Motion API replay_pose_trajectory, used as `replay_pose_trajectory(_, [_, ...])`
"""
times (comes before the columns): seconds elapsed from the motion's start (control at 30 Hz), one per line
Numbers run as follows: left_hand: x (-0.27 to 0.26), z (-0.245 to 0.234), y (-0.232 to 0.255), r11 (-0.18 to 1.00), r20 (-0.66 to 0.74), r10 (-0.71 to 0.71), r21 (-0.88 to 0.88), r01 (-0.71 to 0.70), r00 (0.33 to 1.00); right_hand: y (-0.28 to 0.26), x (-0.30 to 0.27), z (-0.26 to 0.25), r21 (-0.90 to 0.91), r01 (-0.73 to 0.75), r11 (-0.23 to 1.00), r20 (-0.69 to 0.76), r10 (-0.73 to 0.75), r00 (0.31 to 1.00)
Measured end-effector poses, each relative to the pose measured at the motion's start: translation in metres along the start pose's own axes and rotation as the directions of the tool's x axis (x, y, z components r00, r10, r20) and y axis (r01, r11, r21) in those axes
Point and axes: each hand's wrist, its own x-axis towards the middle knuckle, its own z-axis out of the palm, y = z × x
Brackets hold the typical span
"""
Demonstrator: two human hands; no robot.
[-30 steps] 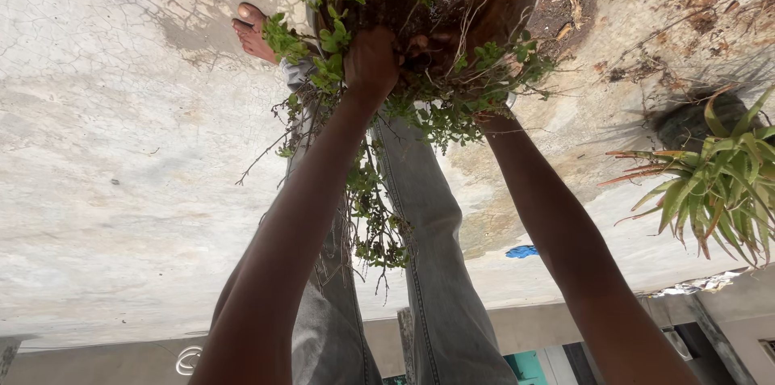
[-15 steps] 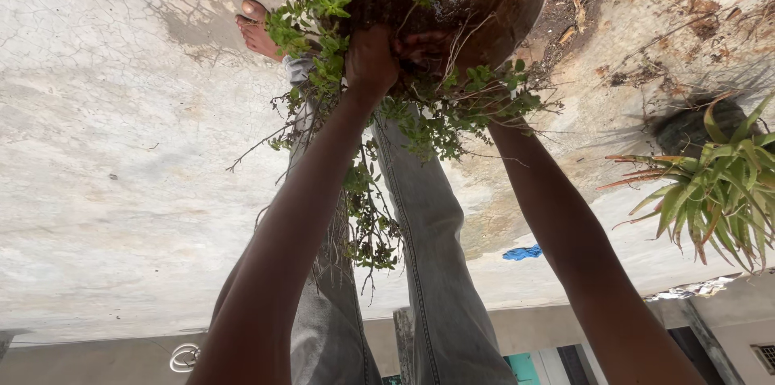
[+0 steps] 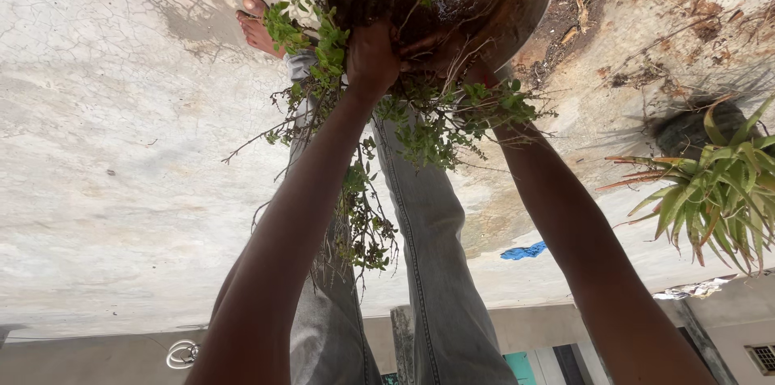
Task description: The person cleans a plant in a pot by hand, pulling at the leaves and soil.
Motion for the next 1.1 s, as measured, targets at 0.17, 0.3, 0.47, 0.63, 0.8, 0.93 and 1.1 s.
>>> replay_pose_trajectory(0.17, [0.003,0.01,-0.007,1.0,-0.026,0.03,-0.003,-0.031,0.999,0.0,-0.002,0.003,-0.023,-0.003,1.0,-0.024,0.002,1.0])
replay_pose_trajectory(0.3, [0.003,0.01,-0.005,0.999,-0.069,0.044,0.003,-0.044,0.997,0.002,-0.006,0.006,-0.01,0.018,1.0,-0.047,-0.019,0.999])
replay_pose_trajectory(0.47, [-0.002,-0.001,0.006,0.989,-0.082,0.067,-0.128,-0.077,0.994,0.005,-0.001,0.01,-0.022,0.019,1.0,-0.083,-0.021,0.996])
replay_pose_trajectory(0.63, [-0.005,-0.005,0.012,1.0,-0.011,0.02,-0.01,-0.02,1.0,0.003,0.0,0.008,-0.047,0.03,0.998,-0.144,-0.036,0.989])
replay_pose_trajectory(0.8, [-0.008,-0.01,-0.001,0.996,-0.032,0.08,-0.043,-0.081,0.996,-0.018,-0.022,0.004,-0.117,0.062,0.991,-0.246,-0.089,0.965])
replay_pose_trajectory(0.93, [-0.014,-0.006,0.002,0.992,-0.086,0.093,-0.076,-0.1,0.992,-0.045,-0.061,0.003,-0.212,0.05,0.976,-0.364,-0.126,0.923])
replay_pose_trajectory(1.1, [-0.018,-0.008,0.012,0.98,-0.083,0.176,-0.079,-0.183,0.981,-0.08,-0.141,-0.002,-0.265,0.029,0.964,-0.546,-0.175,0.819])
